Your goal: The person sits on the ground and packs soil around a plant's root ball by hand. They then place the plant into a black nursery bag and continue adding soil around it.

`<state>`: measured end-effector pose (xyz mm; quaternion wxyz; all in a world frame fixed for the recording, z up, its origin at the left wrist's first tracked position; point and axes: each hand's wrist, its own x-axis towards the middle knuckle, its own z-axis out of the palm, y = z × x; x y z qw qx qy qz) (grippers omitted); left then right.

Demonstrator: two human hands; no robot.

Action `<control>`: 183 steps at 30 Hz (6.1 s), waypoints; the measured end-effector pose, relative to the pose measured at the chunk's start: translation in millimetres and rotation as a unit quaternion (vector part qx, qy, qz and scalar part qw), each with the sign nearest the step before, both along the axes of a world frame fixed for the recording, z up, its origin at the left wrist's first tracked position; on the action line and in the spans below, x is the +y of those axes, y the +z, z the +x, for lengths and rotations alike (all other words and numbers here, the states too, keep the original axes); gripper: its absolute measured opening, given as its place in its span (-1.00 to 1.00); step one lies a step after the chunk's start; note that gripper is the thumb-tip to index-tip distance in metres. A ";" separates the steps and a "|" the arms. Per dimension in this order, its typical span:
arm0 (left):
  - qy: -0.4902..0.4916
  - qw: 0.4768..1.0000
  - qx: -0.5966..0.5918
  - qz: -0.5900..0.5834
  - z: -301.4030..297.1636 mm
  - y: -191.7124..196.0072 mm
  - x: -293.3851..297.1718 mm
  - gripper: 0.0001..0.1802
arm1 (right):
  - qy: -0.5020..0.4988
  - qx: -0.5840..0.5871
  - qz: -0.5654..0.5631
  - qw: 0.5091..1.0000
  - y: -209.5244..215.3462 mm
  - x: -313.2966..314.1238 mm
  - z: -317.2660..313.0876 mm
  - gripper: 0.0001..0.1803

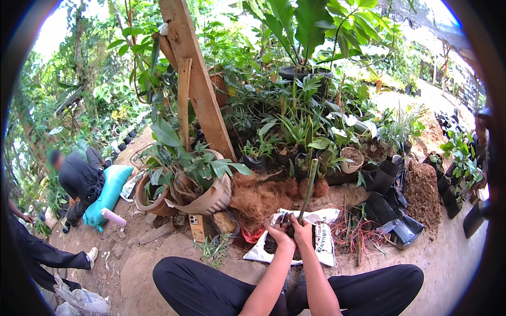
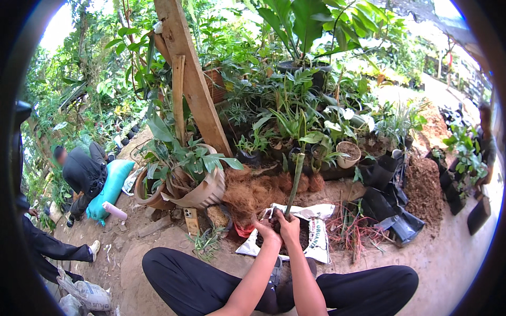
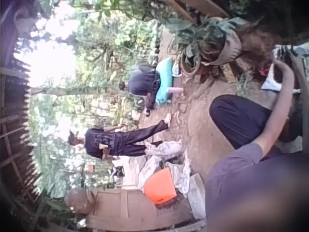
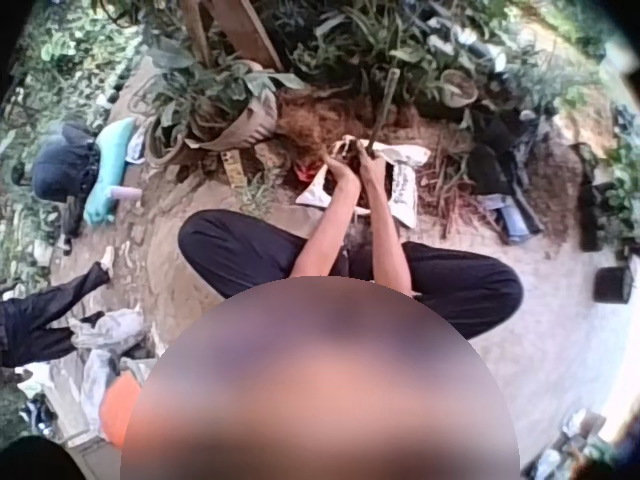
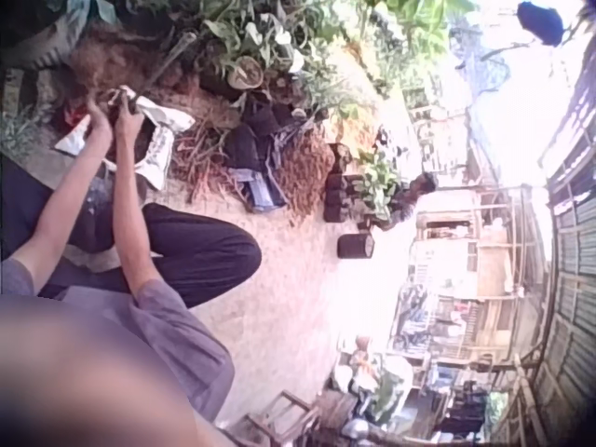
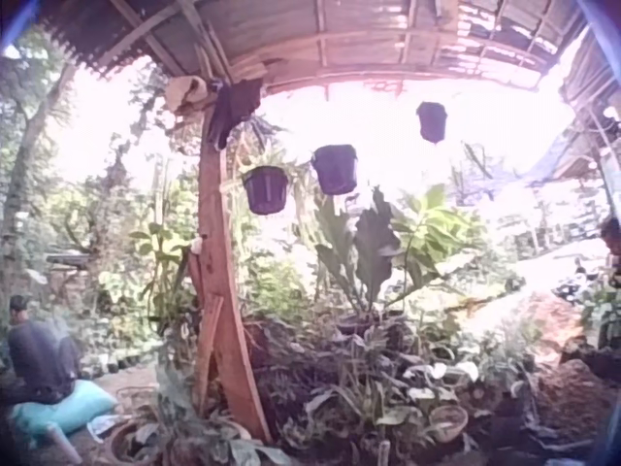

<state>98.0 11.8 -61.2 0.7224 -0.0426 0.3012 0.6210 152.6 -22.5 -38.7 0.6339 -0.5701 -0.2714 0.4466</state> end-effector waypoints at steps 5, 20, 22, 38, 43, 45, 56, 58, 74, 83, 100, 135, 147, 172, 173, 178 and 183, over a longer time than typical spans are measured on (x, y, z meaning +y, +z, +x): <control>-0.002 0.999 0.028 -0.018 2.6 11.0 -6.0 -0.17 | -0.040 0.033 -0.005 0.999 3.7 -0.4 0.3 -0.60; -0.259 0.962 0.022 0.089 -13.1 20.5 7.5 -0.05 | 0.023 -0.148 0.087 0.985 25.6 -7.9 4.1 -0.67; -0.286 0.955 -0.006 0.082 -17.5 21.2 8.2 -0.01 | 0.057 -0.198 0.107 0.973 29.9 -12.0 5.8 -0.67; -0.008 0.999 -0.026 -0.037 -7.2 14.6 3.7 -0.19 | -0.019 0.020 0.051 0.998 25.5 -7.2 -13.3 -0.66; -0.037 0.998 0.025 -0.045 0.8 21.6 -2.0 -0.27 | -0.026 0.028 0.014 0.999 19.7 -6.4 -5.0 -0.67; -0.043 0.998 0.037 -0.030 2.8 21.9 -6.4 -0.29 | -0.027 0.029 0.023 0.999 14.8 -5.9 -4.4 -0.68; -0.207 0.969 0.060 0.121 2.4 -17.3 12.9 -0.22 | -0.033 -0.063 0.086 0.994 15.2 -3.7 -3.5 -0.65; -0.232 0.962 0.026 0.142 -3.4 -21.3 16.9 -0.23 | -0.026 -0.058 0.137 0.989 20.0 -3.3 -7.7 -0.65; -0.208 0.971 0.022 0.117 -19.4 36.4 -1.7 -0.21 | 0.032 -0.141 0.160 0.977 26.7 -11.0 -19.9 -0.75; 0.030 0.998 -0.024 0.055 -12.8 11.2 8.3 -0.18 | -0.010 -0.058 0.072 0.996 23.4 -7.8 -21.2 -0.72; -0.116 0.842 0.425 0.311 8.5 -8.7 0.2 -0.45 | -0.020 -0.176 -0.030 0.984 0.3 -3.3 13.9 -0.31; -0.030 0.867 0.473 0.153 -72.3 -23.9 34.8 -0.65 | 0.118 -0.550 -0.170 0.809 -163.2 -29.2 15.5 -0.60; -0.075 0.897 0.412 0.143 -69.3 1.3 24.2 -0.59 | 0.060 -0.533 -0.177 0.825 -196.4 -25.8 37.8 -0.67; -0.063 0.894 0.366 0.251 -72.3 -14.7 34.5 -0.53 | 0.036 0.251 -0.054 0.966 -132.0 -3.1 64.8 -0.78; -0.048 0.888 0.377 0.257 -75.1 -14.8 34.8 -0.52 | 0.028 0.215 -0.056 0.975 -136.9 -5.9 64.9 -0.79; -0.065 0.902 0.371 0.213 -80.6 -17.3 41.8 -0.55 | -0.013 0.060 -0.109 0.992 -165.2 -5.4 56.7 -0.79; -0.071 0.897 0.393 0.191 -83.7 -21.9 47.7 -0.54 | -0.008 -0.031 -0.149 0.988 -181.0 -10.1 47.8 -0.81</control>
